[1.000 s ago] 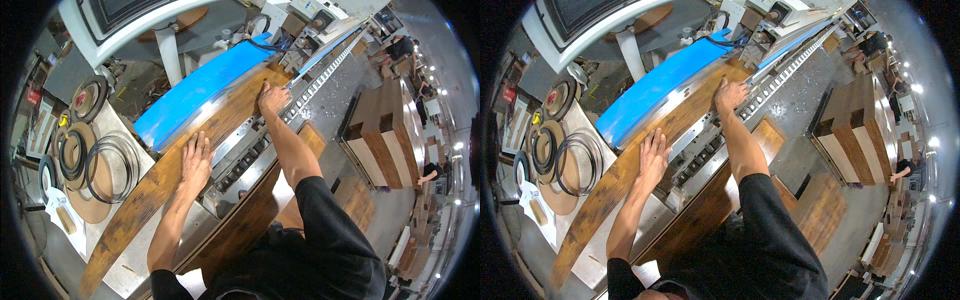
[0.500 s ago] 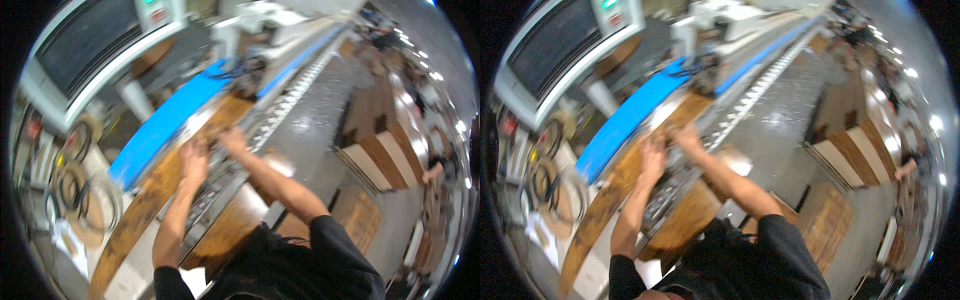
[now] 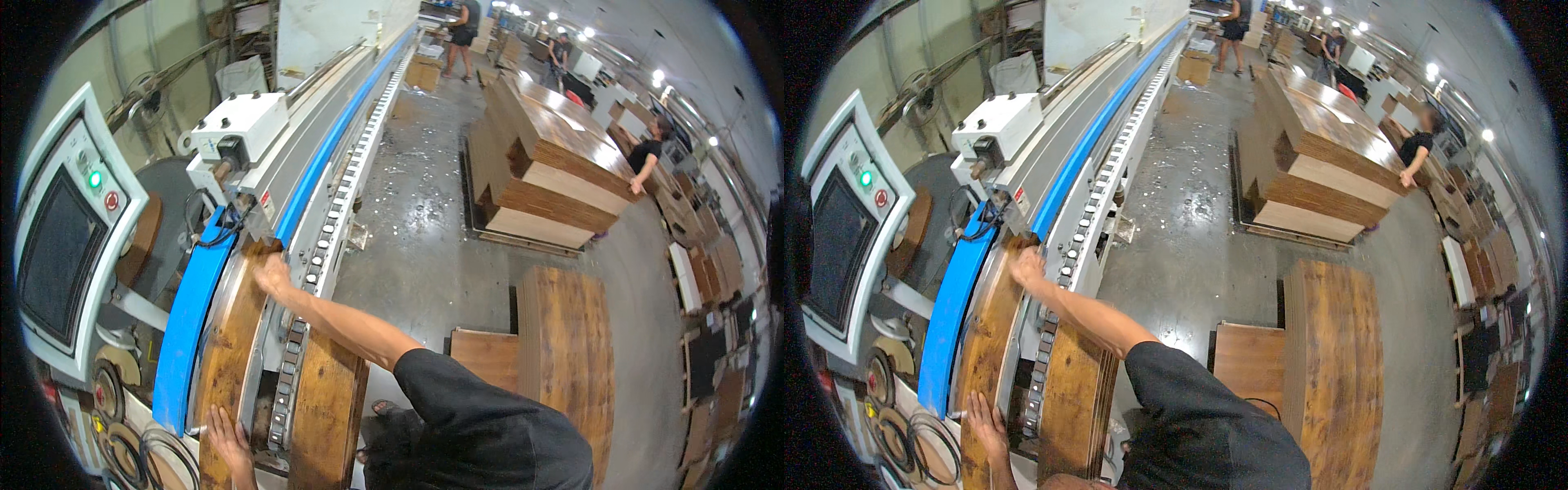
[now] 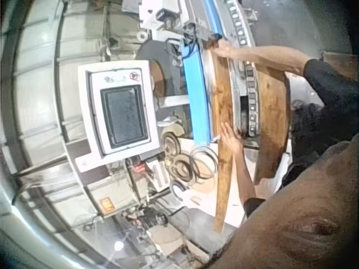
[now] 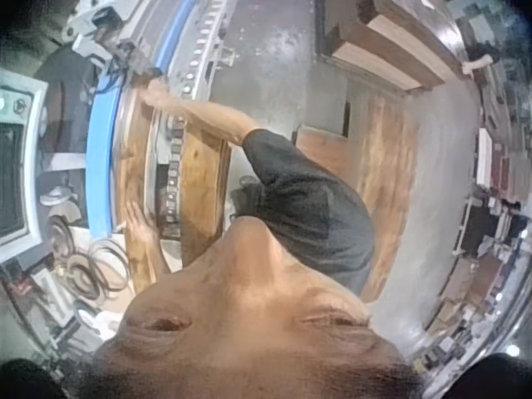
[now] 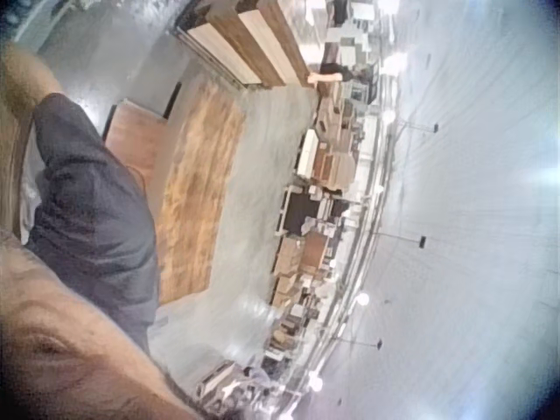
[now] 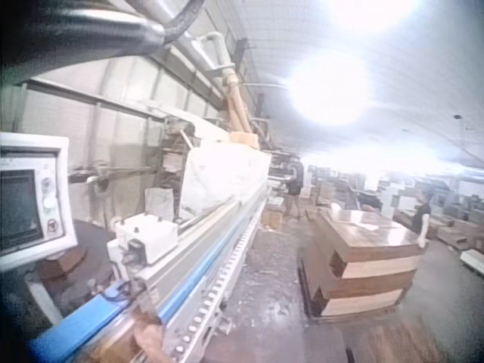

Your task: The person feeds wooden planks through a planer machine to smooth their surfaces. They then move to a large circular machine, where they use a utility knife to cut a yellow strap and remove a black rubber band from a rotating disc.

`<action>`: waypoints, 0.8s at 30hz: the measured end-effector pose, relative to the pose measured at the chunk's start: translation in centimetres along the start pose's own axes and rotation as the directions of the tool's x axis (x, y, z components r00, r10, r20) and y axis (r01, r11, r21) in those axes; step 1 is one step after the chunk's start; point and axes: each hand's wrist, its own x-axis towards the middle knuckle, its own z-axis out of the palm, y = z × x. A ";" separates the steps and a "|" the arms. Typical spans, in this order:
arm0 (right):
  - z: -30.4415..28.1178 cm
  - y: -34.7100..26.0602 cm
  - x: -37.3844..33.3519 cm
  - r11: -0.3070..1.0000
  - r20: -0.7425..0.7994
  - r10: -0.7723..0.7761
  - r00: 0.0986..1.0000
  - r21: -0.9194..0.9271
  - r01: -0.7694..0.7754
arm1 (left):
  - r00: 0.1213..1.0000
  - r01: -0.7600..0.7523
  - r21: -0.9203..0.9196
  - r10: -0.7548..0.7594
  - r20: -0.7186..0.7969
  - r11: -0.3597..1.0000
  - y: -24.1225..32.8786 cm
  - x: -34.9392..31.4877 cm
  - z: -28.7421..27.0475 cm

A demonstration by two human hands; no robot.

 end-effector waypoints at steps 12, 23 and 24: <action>0.8 -3.4 -11.3 0.992 0.197 -0.011 0.980 -0.124 0.036 | 0.992 -0.050 -0.067 0.041 -0.120 0.997 1.8 9.1 6.3; -5.3 -0.3 -1.6 0.979 0.195 -0.044 0.980 0.206 0.003 | 0.995 -0.028 -0.040 0.023 -0.100 0.999 -1.1 -4.6 0.3; -5.8 -2.8 -4.2 0.989 0.180 -0.017 0.983 0.151 -0.010 | 0.998 0.003 -0.008 -0.003 -0.066 1.000 -1.0 -5.3 -1.0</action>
